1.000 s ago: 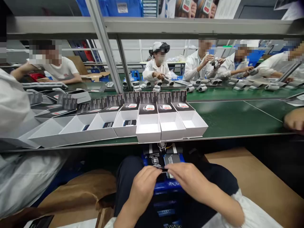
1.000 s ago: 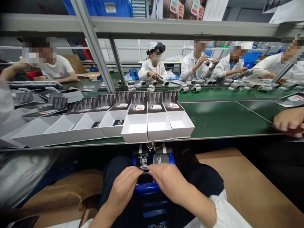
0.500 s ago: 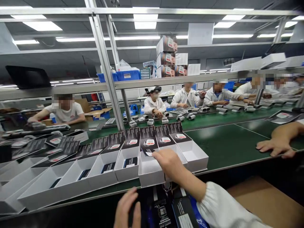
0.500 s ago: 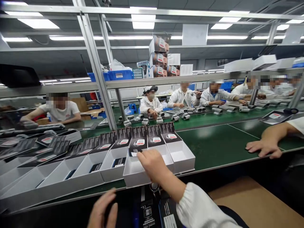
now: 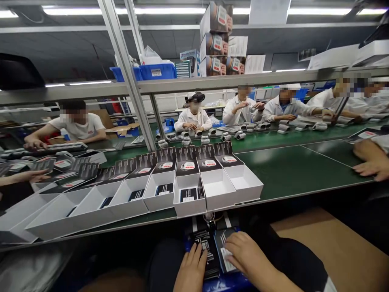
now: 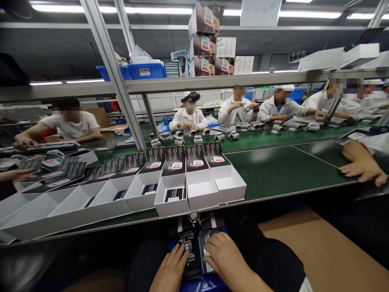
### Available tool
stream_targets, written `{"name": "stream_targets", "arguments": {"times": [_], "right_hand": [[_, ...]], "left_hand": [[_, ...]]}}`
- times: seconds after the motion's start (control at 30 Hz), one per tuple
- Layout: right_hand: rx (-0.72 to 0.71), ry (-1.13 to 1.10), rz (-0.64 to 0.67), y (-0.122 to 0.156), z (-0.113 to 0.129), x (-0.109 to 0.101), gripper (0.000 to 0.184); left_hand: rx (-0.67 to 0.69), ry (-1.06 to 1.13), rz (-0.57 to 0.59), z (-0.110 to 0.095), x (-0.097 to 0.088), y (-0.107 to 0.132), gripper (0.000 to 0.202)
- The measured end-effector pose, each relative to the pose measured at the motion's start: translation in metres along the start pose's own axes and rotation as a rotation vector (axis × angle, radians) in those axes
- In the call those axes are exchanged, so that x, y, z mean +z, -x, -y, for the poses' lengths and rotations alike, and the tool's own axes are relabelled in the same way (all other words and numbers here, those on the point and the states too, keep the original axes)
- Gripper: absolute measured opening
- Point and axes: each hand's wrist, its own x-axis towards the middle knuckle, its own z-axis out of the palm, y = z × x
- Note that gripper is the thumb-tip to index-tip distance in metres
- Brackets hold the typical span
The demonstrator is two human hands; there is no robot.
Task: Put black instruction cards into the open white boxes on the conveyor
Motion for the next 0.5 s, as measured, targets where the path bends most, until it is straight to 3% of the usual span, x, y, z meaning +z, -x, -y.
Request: {"name": "stream_targets", "arguments": {"times": [0.1, 0.2, 0.33, 0.5], "right_hand": [[0.017, 0.258, 0.145, 0.034, -0.017, 0.047, 0.026], [-0.086, 0.354, 0.101, 0.046, -0.018, 0.066, 0.019], [-0.102, 0.352, 0.128, 0.032, -0.011, 0.053, 0.023], [0.113, 0.219, 0.381, 0.006, -0.012, 0.009, 0.014]], "left_hand": [[0.058, 0.044, 0.02, 0.001, -0.017, 0.002, 0.076], [0.052, 0.023, -0.046, -0.004, -0.026, 0.004, 0.068], [0.082, 0.019, -0.12, -0.009, -0.034, 0.006, 0.063], [0.158, 0.173, -0.346, -0.012, -0.069, 0.005, 0.049]]}}
